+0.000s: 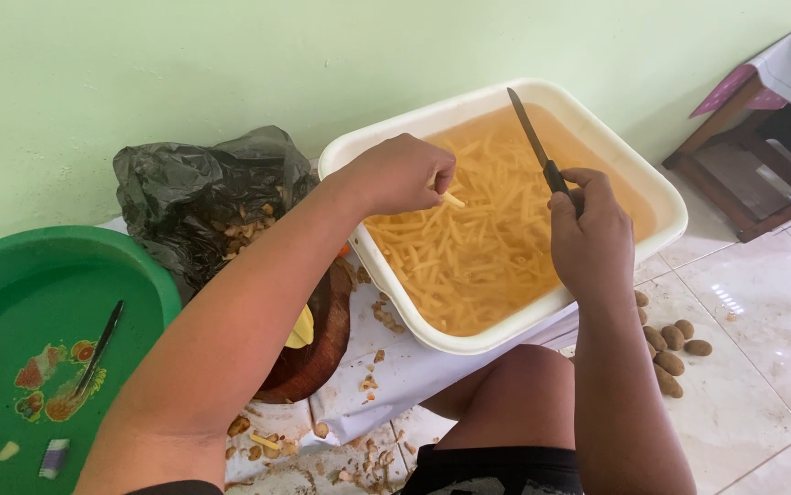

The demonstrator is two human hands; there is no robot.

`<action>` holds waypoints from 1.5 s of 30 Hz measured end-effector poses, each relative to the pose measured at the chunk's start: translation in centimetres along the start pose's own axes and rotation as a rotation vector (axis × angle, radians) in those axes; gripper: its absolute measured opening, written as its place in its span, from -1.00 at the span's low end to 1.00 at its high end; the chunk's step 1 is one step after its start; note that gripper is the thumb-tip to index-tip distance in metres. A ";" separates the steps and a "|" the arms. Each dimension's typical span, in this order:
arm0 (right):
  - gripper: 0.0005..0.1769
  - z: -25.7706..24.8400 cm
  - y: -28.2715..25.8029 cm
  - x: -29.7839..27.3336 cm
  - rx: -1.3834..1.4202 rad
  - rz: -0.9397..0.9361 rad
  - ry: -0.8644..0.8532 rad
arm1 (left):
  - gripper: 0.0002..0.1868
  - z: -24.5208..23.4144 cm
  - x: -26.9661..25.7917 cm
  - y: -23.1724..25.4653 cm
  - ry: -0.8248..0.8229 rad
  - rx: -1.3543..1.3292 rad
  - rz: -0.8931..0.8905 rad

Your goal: Slicing peeled potatoes into thin strips for french fries and placing them in water.

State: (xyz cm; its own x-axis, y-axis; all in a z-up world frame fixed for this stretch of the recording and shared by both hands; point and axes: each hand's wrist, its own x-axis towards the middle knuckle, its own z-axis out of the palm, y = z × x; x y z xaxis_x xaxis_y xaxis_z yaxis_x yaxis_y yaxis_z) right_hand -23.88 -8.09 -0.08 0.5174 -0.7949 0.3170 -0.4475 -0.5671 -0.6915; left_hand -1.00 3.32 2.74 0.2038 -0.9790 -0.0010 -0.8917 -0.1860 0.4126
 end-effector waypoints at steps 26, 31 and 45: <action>-0.64 -0.4 0.2 -0.3 -0.030 -0.018 -0.017 | -0.79 -3.5 -12.8 2.7 0.267 0.026 0.041; -0.64 0.1 1.3 -0.6 -0.003 -0.107 -0.031 | -0.84 0.8 -22.4 0.8 0.545 0.281 0.035; -0.61 3.2 -2.7 -13.8 0.098 -0.532 -0.014 | -0.60 11.2 -28.1 -2.5 0.337 0.483 -0.441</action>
State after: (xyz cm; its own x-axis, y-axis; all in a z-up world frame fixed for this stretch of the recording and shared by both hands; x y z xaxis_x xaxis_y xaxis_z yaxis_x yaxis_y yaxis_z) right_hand -27.46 5.10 -4.65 0.6639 -0.3998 0.6319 -0.0507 -0.8672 -0.4953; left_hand -9.07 30.38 -8.47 0.6285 -0.7405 0.2379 -0.7609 -0.6488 -0.0091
